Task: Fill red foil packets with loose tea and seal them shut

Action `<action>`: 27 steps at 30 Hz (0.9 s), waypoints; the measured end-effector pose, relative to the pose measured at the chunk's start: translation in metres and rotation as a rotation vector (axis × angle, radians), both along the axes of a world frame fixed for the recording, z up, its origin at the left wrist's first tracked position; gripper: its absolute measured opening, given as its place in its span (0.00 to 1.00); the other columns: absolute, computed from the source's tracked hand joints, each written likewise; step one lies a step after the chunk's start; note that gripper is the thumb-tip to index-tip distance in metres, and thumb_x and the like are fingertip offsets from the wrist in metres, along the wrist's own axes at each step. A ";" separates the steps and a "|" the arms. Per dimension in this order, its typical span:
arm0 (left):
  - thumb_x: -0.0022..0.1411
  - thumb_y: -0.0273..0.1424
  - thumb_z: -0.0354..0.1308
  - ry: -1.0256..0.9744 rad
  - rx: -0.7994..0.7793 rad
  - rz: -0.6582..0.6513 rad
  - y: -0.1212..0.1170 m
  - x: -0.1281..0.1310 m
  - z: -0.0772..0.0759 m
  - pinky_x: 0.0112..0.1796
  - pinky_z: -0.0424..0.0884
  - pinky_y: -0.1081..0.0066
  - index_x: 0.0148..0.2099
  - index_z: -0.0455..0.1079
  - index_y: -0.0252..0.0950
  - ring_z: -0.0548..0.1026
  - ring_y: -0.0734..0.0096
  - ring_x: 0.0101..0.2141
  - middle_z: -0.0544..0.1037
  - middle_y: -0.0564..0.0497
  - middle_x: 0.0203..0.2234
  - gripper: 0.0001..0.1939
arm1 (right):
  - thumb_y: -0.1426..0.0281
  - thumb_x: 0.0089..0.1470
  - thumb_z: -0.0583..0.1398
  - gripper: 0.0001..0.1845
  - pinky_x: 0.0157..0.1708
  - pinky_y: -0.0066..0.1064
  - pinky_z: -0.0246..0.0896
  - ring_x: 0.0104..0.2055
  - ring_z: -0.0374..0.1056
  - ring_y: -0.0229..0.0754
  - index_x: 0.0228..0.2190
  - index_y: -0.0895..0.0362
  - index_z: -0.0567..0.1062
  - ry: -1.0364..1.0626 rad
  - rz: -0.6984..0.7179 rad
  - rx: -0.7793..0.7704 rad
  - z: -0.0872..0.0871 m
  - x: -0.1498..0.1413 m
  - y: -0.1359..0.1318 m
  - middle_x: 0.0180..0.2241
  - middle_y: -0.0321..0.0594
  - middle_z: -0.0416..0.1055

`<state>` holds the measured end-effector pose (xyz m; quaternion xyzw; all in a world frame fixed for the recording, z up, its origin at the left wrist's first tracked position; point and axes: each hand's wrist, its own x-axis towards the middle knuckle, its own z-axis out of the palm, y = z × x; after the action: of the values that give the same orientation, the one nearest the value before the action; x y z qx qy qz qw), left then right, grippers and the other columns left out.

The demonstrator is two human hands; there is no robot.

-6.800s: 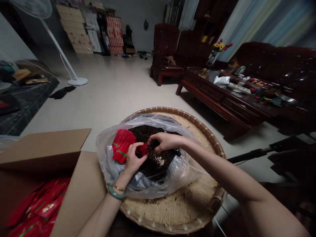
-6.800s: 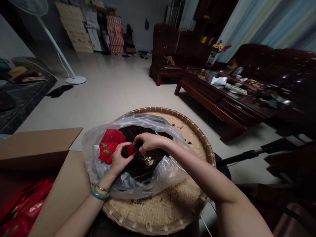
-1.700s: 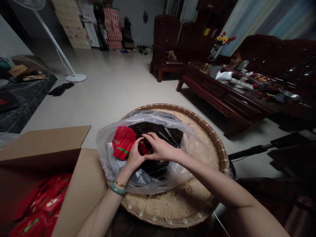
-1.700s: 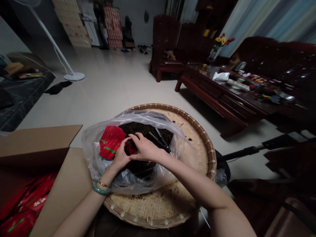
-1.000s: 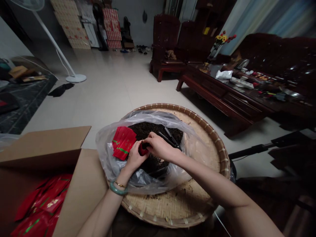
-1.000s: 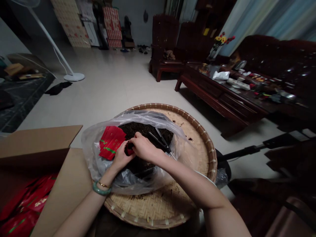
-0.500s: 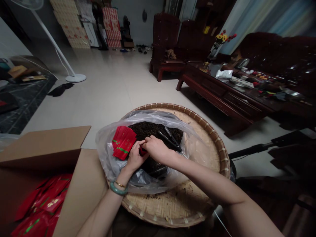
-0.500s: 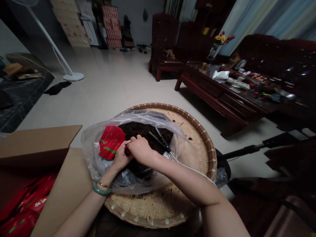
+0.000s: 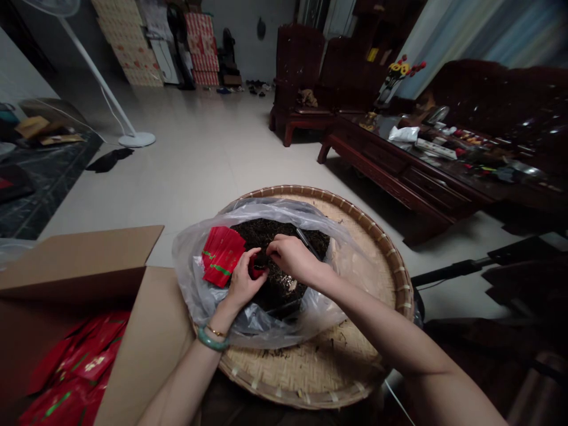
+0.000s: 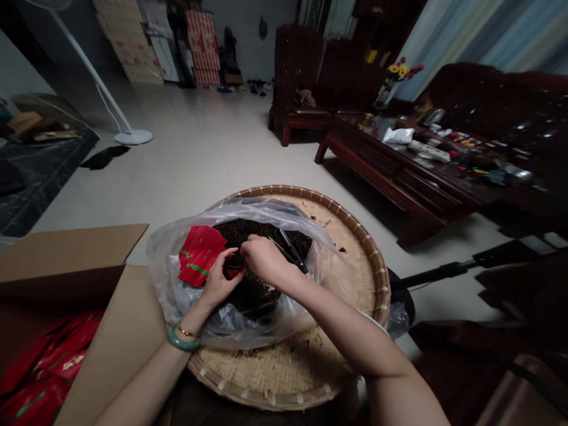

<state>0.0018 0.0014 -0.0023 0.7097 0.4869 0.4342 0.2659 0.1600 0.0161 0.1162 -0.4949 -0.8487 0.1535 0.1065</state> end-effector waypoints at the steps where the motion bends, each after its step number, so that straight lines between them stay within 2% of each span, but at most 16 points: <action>1: 0.53 0.29 0.59 -0.004 0.004 -0.008 0.000 0.000 0.000 0.44 0.68 0.62 0.53 0.59 0.39 0.71 0.63 0.43 0.71 0.47 0.42 0.25 | 0.81 0.50 0.55 0.12 0.32 0.25 0.55 0.33 0.66 0.37 0.32 0.59 0.77 -0.048 -0.003 0.005 0.001 -0.002 -0.001 0.33 0.42 0.69; 4: 0.52 0.30 0.60 -0.016 0.018 -0.018 0.001 0.001 -0.001 0.45 0.68 0.61 0.52 0.60 0.39 0.71 0.62 0.43 0.71 0.47 0.42 0.24 | 0.81 0.50 0.55 0.12 0.31 0.26 0.54 0.32 0.66 0.38 0.32 0.60 0.76 -0.130 0.039 0.009 0.002 -0.009 -0.006 0.33 0.43 0.68; 7: 0.49 0.29 0.61 -0.012 0.021 0.011 0.002 0.001 -0.004 0.42 0.69 0.61 0.49 0.61 0.38 0.72 0.62 0.41 0.72 0.48 0.39 0.24 | 0.82 0.50 0.55 0.15 0.32 0.26 0.55 0.34 0.65 0.37 0.38 0.59 0.75 -0.037 0.129 -0.019 0.002 -0.014 -0.007 0.34 0.41 0.68; 10: 0.48 0.29 0.61 -0.007 0.014 0.040 0.002 0.000 -0.007 0.40 0.70 0.61 0.47 0.61 0.37 0.72 0.61 0.39 0.72 0.47 0.38 0.22 | 0.81 0.49 0.57 0.18 0.35 0.26 0.56 0.37 0.64 0.37 0.43 0.58 0.72 0.063 0.152 -0.026 0.003 -0.015 -0.008 0.36 0.41 0.67; 14: 0.49 0.27 0.60 -0.021 0.008 -0.014 0.002 -0.001 -0.006 0.44 0.68 0.61 0.52 0.60 0.37 0.71 0.61 0.43 0.71 0.46 0.43 0.26 | 0.70 0.50 0.62 0.12 0.37 0.29 0.56 0.39 0.61 0.41 0.39 0.57 0.74 -0.004 0.129 0.037 0.000 -0.015 -0.012 0.35 0.41 0.68; 17: 0.49 0.26 0.60 -0.023 0.010 -0.022 0.001 -0.002 -0.005 0.45 0.68 0.62 0.53 0.59 0.37 0.71 0.62 0.44 0.71 0.45 0.45 0.28 | 0.69 0.52 0.61 0.05 0.34 0.29 0.56 0.39 0.61 0.42 0.32 0.57 0.76 -0.039 0.106 0.061 -0.006 -0.017 -0.014 0.34 0.42 0.69; 19: 0.50 0.27 0.60 -0.017 0.003 -0.009 0.001 -0.002 -0.004 0.45 0.68 0.62 0.53 0.59 0.37 0.71 0.62 0.44 0.72 0.45 0.44 0.27 | 0.72 0.52 0.60 0.04 0.34 0.28 0.56 0.37 0.62 0.40 0.29 0.57 0.76 0.043 0.084 0.052 -0.009 -0.016 -0.012 0.31 0.41 0.70; 24: 0.50 0.32 0.63 -0.015 0.007 0.015 0.002 -0.001 -0.007 0.44 0.69 0.62 0.52 0.60 0.37 0.72 0.62 0.44 0.72 0.46 0.44 0.27 | 0.71 0.53 0.60 0.04 0.33 0.25 0.58 0.32 0.67 0.35 0.30 0.57 0.77 0.500 -0.035 0.024 -0.012 -0.008 -0.004 0.29 0.37 0.74; 27: 0.49 0.32 0.63 -0.014 0.013 0.025 0.002 -0.001 -0.008 0.45 0.69 0.62 0.52 0.60 0.38 0.72 0.62 0.44 0.72 0.46 0.44 0.28 | 0.70 0.52 0.61 0.05 0.32 0.25 0.58 0.31 0.68 0.36 0.31 0.56 0.77 0.581 -0.085 -0.015 -0.016 -0.007 -0.003 0.30 0.35 0.75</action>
<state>0.0009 0.0037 -0.0100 0.7021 0.4910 0.4456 0.2595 0.1535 0.0127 0.1004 -0.4658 -0.7601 0.2903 0.3479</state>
